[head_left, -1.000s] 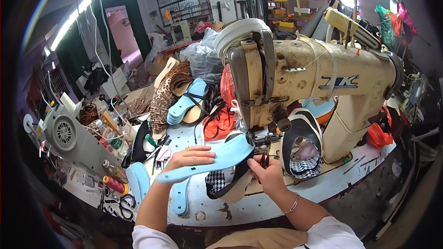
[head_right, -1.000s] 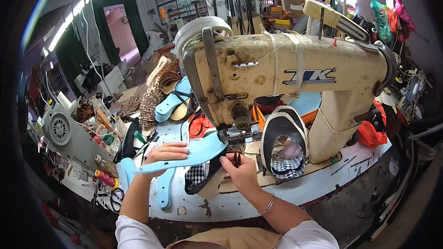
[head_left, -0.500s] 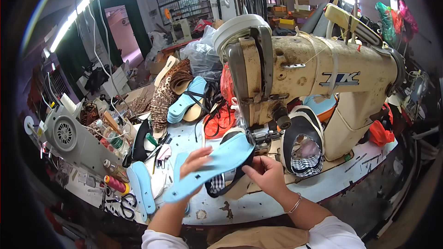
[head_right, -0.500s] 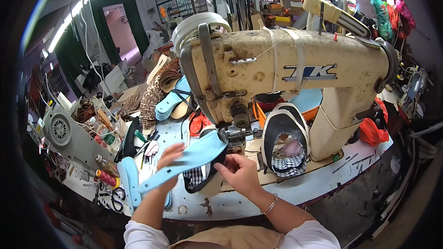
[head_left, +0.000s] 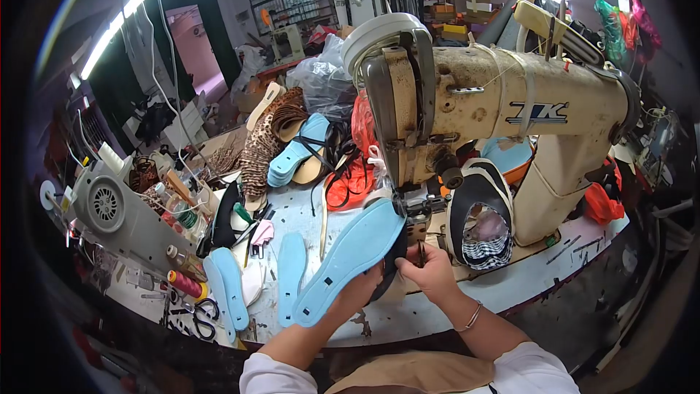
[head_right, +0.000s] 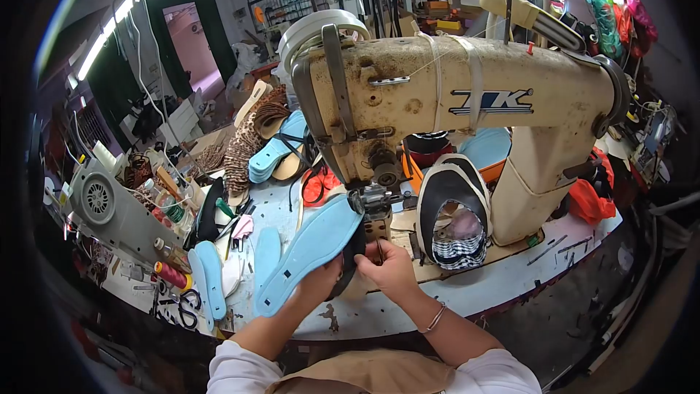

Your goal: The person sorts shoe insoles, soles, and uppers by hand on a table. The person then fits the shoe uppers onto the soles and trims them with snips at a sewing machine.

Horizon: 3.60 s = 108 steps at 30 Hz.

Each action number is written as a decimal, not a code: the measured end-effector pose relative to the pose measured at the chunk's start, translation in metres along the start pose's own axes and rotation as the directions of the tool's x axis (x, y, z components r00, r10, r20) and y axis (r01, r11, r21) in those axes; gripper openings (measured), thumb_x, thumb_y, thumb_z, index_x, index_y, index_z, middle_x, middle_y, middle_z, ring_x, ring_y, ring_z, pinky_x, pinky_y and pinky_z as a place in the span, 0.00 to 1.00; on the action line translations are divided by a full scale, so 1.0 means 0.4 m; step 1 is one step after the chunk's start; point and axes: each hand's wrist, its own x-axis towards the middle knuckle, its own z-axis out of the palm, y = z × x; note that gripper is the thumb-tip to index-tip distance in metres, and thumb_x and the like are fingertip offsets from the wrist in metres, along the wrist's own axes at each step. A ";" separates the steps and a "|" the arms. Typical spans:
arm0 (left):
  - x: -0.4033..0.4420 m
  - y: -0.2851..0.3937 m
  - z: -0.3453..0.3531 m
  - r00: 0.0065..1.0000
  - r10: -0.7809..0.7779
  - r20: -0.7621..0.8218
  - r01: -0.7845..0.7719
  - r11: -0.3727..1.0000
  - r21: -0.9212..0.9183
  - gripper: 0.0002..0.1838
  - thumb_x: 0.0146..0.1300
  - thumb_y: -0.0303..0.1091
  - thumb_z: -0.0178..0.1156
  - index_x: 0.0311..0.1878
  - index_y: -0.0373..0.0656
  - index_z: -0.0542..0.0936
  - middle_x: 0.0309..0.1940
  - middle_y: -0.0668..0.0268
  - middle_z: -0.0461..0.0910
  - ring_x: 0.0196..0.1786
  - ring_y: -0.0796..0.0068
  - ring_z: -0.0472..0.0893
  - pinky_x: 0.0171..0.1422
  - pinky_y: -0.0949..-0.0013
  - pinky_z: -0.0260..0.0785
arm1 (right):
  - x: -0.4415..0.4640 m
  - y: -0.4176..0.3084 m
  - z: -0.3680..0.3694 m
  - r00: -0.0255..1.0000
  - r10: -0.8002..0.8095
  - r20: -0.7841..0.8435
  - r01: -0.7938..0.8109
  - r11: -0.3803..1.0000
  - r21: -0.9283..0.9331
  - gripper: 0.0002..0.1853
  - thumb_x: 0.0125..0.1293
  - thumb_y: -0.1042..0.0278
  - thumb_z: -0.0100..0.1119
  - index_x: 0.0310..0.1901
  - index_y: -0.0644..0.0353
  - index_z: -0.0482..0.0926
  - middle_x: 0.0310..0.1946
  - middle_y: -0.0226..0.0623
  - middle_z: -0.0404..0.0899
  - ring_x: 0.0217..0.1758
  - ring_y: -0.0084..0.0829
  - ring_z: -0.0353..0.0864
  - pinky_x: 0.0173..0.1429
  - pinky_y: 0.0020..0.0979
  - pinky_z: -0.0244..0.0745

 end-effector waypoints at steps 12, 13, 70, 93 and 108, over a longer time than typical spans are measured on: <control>0.006 -0.107 0.040 0.997 -0.067 0.049 0.078 0.960 -0.269 0.13 0.57 0.28 0.61 0.45 0.38 0.73 0.28 0.68 0.76 0.30 0.79 0.75 0.35 0.73 0.69 | -0.021 0.004 0.021 0.996 -0.060 -0.067 0.050 0.990 -0.133 0.07 0.56 0.75 0.63 0.31 0.63 0.74 0.23 0.26 0.77 0.27 0.12 0.73 0.30 0.17 0.67; 0.019 -0.110 0.011 1.000 0.031 0.002 -0.030 0.981 -0.190 0.14 0.56 0.28 0.63 0.45 0.38 0.73 0.28 0.69 0.76 0.29 0.79 0.75 0.34 0.73 0.70 | -0.025 0.007 0.024 0.994 -0.101 -0.037 0.097 0.991 -0.095 0.06 0.57 0.75 0.63 0.30 0.62 0.73 0.23 0.24 0.75 0.25 0.11 0.71 0.28 0.16 0.65; 0.102 -0.051 -0.186 0.856 0.517 -0.001 -0.511 0.846 -0.154 0.15 0.50 0.29 0.59 0.43 0.48 0.83 0.48 0.68 0.80 0.61 0.59 0.72 0.62 0.60 0.67 | -0.039 -0.039 0.037 0.987 -0.159 -0.006 0.158 0.986 -0.052 0.07 0.56 0.76 0.64 0.31 0.59 0.73 0.21 0.18 0.69 0.22 0.08 0.62 0.25 0.15 0.58; 0.075 -0.006 -0.181 0.812 0.570 0.126 -0.543 0.816 -0.198 0.20 0.48 0.34 0.64 0.48 0.50 0.82 0.52 0.67 0.78 0.65 0.54 0.67 0.67 0.52 0.58 | -0.048 -0.039 0.031 0.986 -0.167 -0.009 0.166 0.985 -0.036 0.05 0.60 0.75 0.61 0.32 0.61 0.73 0.21 0.20 0.70 0.22 0.08 0.66 0.24 0.15 0.62; 0.071 -0.009 -0.165 0.819 0.559 0.130 -0.524 0.820 -0.230 0.23 0.45 0.35 0.66 0.50 0.50 0.81 0.54 0.66 0.77 0.66 0.51 0.65 0.68 0.49 0.56 | -0.046 -0.045 0.027 0.984 -0.179 -0.012 0.178 0.982 -0.057 0.04 0.60 0.74 0.61 0.31 0.61 0.75 0.22 0.18 0.70 0.23 0.08 0.65 0.25 0.16 0.61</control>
